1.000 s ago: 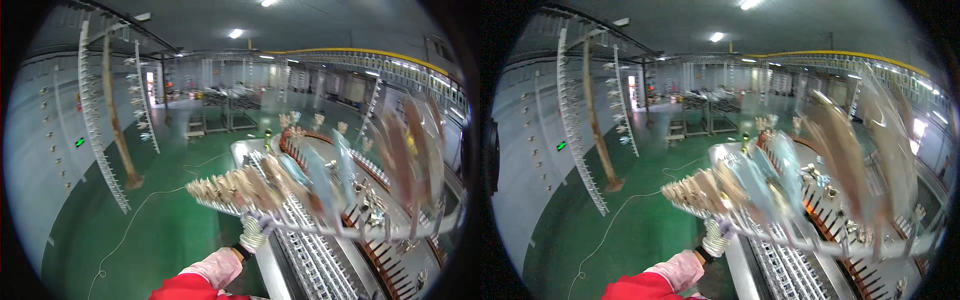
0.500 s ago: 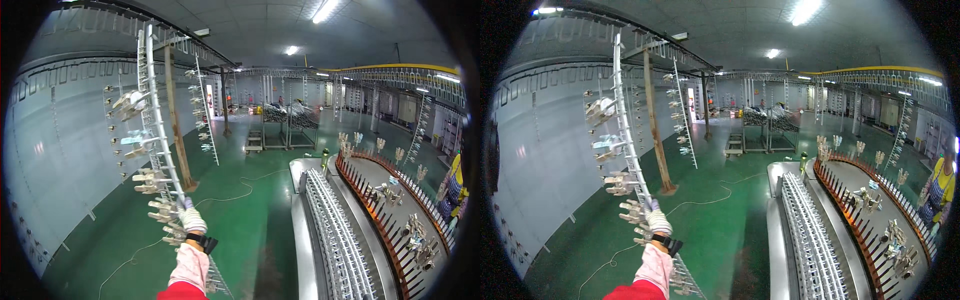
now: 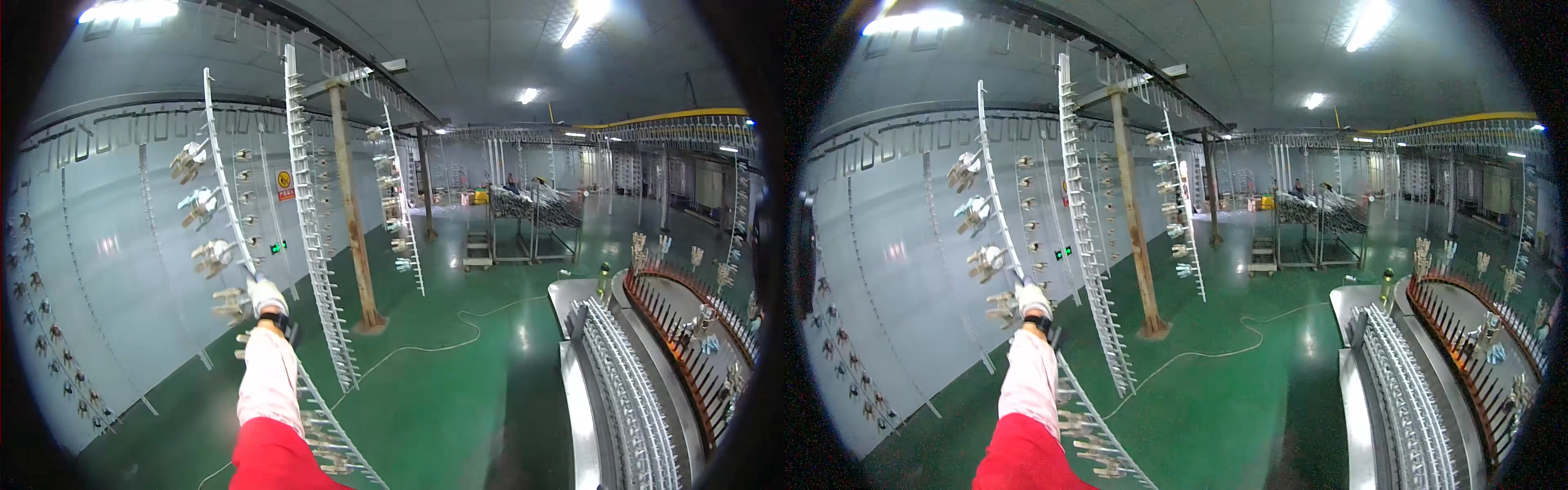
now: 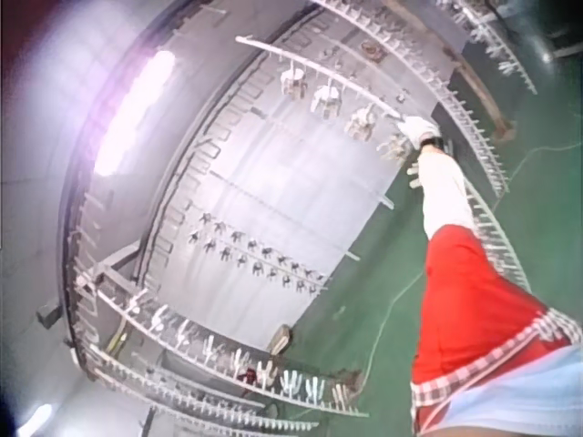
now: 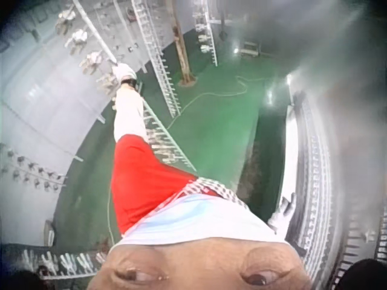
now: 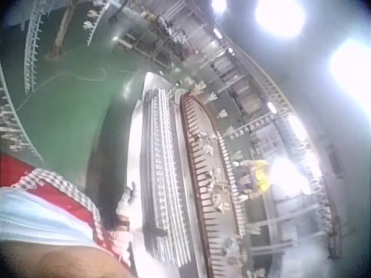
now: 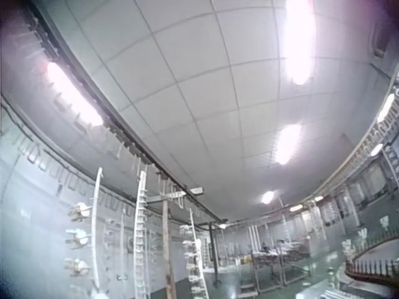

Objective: Placing plastic parts onto an industrial machine track and hanging finished parts on a conveyor line.

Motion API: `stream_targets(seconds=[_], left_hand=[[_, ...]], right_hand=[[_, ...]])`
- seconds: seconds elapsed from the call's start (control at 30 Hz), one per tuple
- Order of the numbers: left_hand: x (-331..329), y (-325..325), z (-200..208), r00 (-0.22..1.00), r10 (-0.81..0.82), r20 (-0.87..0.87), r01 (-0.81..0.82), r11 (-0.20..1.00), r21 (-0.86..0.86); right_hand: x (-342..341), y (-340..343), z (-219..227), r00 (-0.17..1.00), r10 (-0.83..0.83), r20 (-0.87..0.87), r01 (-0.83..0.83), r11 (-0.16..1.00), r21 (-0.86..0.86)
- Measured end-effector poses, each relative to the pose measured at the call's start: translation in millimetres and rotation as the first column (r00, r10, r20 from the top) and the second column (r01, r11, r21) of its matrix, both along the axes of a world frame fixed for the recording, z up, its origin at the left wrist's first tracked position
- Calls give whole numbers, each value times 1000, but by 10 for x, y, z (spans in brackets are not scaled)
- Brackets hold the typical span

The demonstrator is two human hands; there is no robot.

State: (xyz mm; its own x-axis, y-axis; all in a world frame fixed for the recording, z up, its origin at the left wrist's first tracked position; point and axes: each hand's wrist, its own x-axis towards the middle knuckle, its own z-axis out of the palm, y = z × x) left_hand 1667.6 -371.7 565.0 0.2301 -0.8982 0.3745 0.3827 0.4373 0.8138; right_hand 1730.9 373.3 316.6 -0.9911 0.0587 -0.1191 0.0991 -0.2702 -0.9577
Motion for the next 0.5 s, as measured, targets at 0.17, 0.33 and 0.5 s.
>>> stream_targets(seconds=[0.17, 0.33, 0.5], left_hand=[[-3, -1142, 996, 999, 34, 34, -30, 996, -88], [-8, -1753, 1626, 984, 88, 157, -63, 986, -157], [88, -1543, 1401, 963, 156, 221, -99, 964, -246]], right_hand=[[-140, -465, -33, 981, -91, -169, 155, 895, 417], [-366, -771, 168, 991, -69, -111, 123, 784, 608], [-722, -1104, 187, 967, -17, -254, 133, 885, 446]])
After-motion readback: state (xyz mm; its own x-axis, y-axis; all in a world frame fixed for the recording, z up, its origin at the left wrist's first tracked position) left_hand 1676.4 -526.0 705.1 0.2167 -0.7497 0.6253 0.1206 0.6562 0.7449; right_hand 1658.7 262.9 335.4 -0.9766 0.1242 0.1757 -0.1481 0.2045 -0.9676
